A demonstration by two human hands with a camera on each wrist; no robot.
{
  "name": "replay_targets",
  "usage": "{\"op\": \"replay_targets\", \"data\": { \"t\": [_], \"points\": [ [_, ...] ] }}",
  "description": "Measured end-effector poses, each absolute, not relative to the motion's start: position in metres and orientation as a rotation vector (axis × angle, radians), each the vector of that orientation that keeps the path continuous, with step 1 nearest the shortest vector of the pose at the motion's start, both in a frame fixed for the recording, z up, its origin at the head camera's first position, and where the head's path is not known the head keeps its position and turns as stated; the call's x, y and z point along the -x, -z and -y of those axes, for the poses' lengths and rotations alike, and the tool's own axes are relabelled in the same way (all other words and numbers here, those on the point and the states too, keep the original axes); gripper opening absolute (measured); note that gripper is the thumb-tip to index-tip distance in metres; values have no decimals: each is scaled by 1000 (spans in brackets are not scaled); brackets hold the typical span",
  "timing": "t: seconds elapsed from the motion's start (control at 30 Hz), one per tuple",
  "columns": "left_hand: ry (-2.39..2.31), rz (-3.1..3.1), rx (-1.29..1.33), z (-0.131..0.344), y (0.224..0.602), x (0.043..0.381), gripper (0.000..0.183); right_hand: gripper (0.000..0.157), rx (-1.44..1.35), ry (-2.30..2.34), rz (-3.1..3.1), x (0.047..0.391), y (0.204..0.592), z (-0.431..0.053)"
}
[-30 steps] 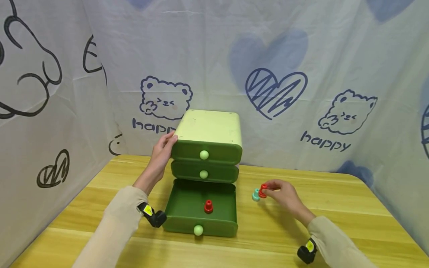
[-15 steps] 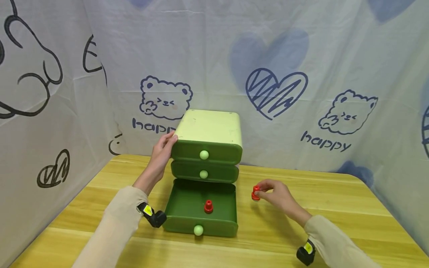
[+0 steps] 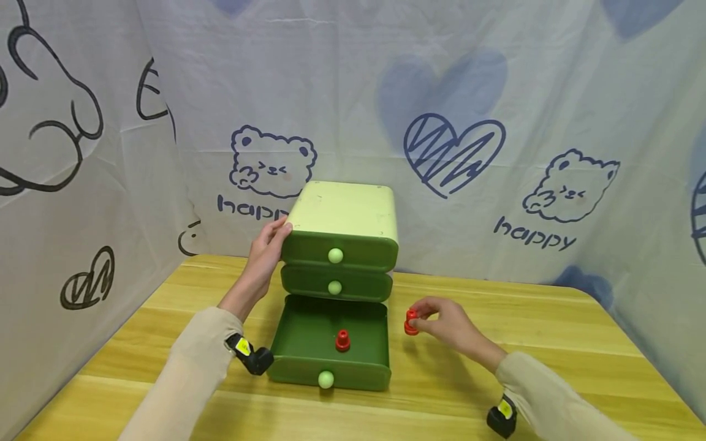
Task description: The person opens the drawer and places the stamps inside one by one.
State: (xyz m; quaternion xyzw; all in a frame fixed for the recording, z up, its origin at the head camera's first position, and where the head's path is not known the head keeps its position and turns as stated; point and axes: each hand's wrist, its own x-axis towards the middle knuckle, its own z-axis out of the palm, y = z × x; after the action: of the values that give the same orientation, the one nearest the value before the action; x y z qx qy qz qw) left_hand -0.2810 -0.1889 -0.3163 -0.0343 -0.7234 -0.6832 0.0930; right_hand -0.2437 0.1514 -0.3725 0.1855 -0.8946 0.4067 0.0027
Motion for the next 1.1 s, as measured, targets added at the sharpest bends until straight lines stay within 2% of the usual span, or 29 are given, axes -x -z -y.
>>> {"op": "replay_targets", "data": {
  "t": [0.37, 0.67, 1.1],
  "points": [
    [2046, 2133, 91, 189, 317, 283, 58, 11, -812, -1127, 2909, 254, 354, -138],
    [2044, 2126, 96, 189, 318, 283, 59, 7, -989, -1112, 2896, 259, 354, -128],
    [2034, 2142, 93, 188, 315, 281, 57, 17, -1073, -1128, 2911, 263, 352, -116]
  ]
}}
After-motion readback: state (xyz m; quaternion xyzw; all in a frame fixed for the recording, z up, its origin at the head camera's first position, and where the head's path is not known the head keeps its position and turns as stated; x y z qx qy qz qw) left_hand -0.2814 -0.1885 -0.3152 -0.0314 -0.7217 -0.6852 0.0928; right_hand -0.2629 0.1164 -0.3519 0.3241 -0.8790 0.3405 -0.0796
